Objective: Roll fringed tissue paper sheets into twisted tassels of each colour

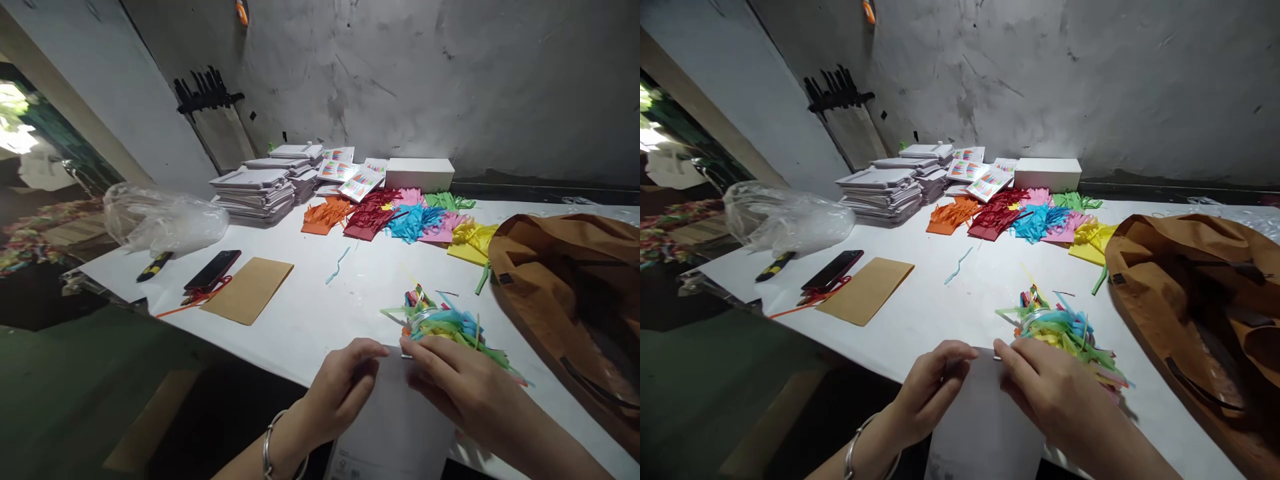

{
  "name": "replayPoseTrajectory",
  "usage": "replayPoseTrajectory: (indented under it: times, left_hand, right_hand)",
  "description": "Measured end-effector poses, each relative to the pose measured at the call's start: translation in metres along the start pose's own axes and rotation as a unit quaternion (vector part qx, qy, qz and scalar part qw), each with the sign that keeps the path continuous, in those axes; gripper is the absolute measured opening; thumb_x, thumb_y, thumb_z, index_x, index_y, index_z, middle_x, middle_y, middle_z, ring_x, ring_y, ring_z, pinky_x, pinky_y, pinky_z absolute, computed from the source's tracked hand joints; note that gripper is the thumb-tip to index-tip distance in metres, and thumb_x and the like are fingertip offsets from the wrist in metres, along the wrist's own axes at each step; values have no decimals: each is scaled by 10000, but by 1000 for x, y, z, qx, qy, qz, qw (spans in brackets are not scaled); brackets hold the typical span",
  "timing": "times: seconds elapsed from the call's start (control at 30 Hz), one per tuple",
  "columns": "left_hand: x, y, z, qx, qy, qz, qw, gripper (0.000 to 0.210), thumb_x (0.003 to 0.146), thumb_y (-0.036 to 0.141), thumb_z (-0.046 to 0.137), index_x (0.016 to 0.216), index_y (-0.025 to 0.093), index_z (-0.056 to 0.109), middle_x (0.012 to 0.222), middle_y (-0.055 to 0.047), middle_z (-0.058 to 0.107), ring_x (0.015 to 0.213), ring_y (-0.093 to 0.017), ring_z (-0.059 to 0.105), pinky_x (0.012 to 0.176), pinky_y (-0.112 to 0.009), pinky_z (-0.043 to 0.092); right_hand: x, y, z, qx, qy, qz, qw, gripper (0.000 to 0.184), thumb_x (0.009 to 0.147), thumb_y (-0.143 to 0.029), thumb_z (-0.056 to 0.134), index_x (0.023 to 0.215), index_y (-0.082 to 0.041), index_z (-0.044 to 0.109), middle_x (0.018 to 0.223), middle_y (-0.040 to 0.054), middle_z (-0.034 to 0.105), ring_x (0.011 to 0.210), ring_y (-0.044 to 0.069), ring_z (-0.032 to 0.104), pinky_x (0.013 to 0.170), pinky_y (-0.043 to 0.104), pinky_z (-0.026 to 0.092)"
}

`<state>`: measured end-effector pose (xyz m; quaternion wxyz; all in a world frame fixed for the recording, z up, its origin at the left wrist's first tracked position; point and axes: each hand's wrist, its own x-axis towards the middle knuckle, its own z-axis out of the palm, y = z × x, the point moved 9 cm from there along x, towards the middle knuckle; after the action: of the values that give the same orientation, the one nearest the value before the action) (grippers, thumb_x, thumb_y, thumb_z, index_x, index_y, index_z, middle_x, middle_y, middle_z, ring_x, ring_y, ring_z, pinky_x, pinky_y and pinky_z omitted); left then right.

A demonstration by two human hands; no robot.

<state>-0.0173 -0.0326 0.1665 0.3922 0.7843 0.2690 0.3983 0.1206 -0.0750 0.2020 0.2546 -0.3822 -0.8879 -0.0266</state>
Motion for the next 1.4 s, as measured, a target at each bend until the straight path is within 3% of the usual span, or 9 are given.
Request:
replayPoseTrajectory:
  times: [0.27, 0.5, 0.7, 0.87, 1.1, 1.23, 1.4]
  left_hand:
    - [12, 5, 2, 11, -7, -32, 999, 317, 916, 69, 390, 1148, 210, 553, 724, 45, 498, 590, -112, 433, 584, -224, 385]
    - [19, 9, 6, 43, -27, -36, 998, 296, 909, 85, 407, 1131, 206, 561, 747, 29, 564, 609, -118, 485, 606, -241, 420]
    - [21, 5, 7, 42, -15, -27, 999, 321, 890, 71, 414, 1136, 212, 563, 817, 3, 636, 684, -134, 559, 648, -270, 462]
    - [24, 3, 7, 27, -11, -36, 999, 309, 896, 61, 404, 1113, 211, 566, 909, -18, 668, 792, -151, 611, 735, -295, 499]
    - [26, -3, 9, 21, -10, -81, 996, 284, 926, 74, 399, 1115, 218, 554, 931, -12, 678, 834, -162, 630, 767, -313, 498]
    - [27, -3, 10, 8, -17, -85, 996, 269, 945, 88, 398, 1127, 216, 550, 948, -21, 681, 866, -171, 637, 796, -326, 501]
    - [29, 0, 11, 14, -32, -81, 996, 241, 966, 112, 408, 1129, 216, 552, 887, -15, 673, 828, -172, 629, 792, -330, 507]
  right_hand:
    - [3, 4, 10, -40, -61, -26, 997, 374, 1023, -163, 441, 1385, -71, 424, 1029, 168, 673, 852, 282, 687, 641, 392, 575]
    - [11, 9, 2, -11, -32, 1, 999, 201, 972, -81, 393, 1110, -165, 513, 827, 57, 620, 663, 193, 629, 527, 279, 472]
    - [8, 20, 13, 60, -103, 44, 992, 309, 984, -191, 492, 1290, -191, 451, 1121, 131, 660, 933, 249, 686, 703, 346, 569]
    - [8, 18, 14, 4, -93, 29, 995, 286, 1000, -176, 442, 1284, -160, 470, 1106, 158, 668, 894, 271, 703, 644, 365, 572]
    - [11, 21, 18, 21, -119, 23, 992, 232, 996, -184, 452, 1223, -153, 485, 1084, 155, 664, 858, 266, 701, 630, 370, 578]
    - [14, 18, 14, -14, -98, -1, 995, 246, 961, -131, 428, 1200, -140, 485, 1059, 172, 678, 808, 275, 712, 584, 366, 563]
    - [13, 25, 14, 58, -118, 43, 990, 280, 938, -113, 475, 1209, -182, 484, 1038, 112, 697, 831, 227, 716, 625, 303, 555]
